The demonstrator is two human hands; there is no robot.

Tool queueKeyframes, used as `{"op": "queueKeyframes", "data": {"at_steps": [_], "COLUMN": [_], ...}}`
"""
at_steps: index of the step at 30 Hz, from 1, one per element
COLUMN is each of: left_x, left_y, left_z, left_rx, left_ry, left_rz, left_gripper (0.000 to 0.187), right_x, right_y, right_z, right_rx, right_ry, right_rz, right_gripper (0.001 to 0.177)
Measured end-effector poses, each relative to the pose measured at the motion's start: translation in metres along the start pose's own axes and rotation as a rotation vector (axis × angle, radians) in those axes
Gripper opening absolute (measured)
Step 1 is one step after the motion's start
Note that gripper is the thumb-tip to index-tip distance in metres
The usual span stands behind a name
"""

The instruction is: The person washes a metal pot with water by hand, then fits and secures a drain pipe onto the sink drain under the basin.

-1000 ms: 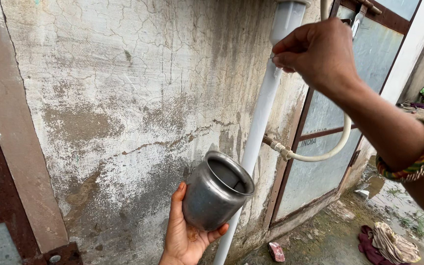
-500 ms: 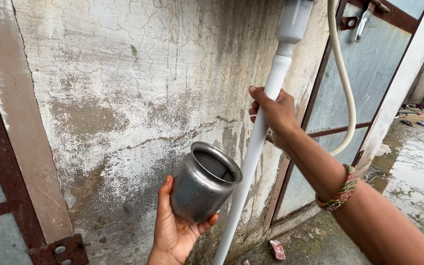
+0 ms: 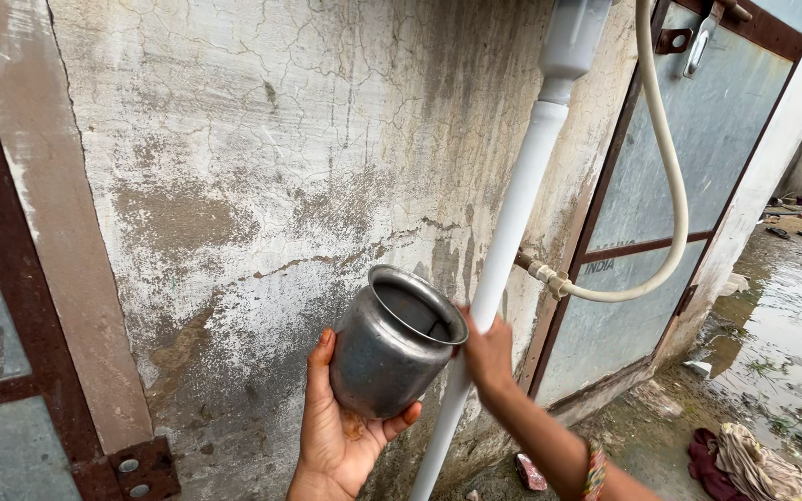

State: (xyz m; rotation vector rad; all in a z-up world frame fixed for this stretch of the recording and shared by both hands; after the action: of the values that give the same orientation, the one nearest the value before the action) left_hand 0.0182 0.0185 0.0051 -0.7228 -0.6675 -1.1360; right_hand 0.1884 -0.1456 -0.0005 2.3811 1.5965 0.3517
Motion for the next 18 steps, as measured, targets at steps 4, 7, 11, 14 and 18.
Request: {"op": "queueKeyframes", "data": {"at_steps": [4, 7, 11, 14, 18], "left_x": [-0.005, -0.014, -0.028, -0.042, -0.046], "left_y": [0.006, 0.016, 0.027, 0.039, 0.050], "left_z": [-0.003, -0.009, -0.021, -0.032, -0.042], "left_rx": [-0.013, -0.028, -0.022, -0.024, -0.075], "left_ry": [0.005, 0.022, -0.010, -0.052, -0.118], "left_rz": [-0.034, -0.066, -0.221, -0.242, -0.288], "left_gripper": [0.096, 0.095, 0.089, 0.086, 0.086], "right_x": [0.000, -0.006, -0.010, -0.026, -0.067], "right_y": [-0.013, -0.018, -0.034, -0.049, -0.070], "right_z": [0.071, 0.094, 0.083, 0.059, 0.024], "right_rx": [0.028, 0.053, 0.205, 0.337, 0.367], "right_ry": [-0.102, -0.127, -0.117, -0.064, -0.025], "right_rz": [-0.067, -0.075, -0.292, -0.527, -0.491], "right_gripper": [0.025, 0.020, 0.025, 0.039, 0.061]}}
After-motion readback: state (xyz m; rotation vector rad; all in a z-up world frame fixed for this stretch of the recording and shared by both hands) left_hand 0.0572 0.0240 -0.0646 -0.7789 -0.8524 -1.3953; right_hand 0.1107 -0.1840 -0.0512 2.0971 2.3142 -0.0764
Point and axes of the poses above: each hand's wrist, its own y-axis towards the middle knuckle, its own x-axis out of the palm, z = x × y, the point moved 3 cm from there along y, towards the middle knuckle, and after that the axes turned 14 degrees about z, right-handed, at the moved point
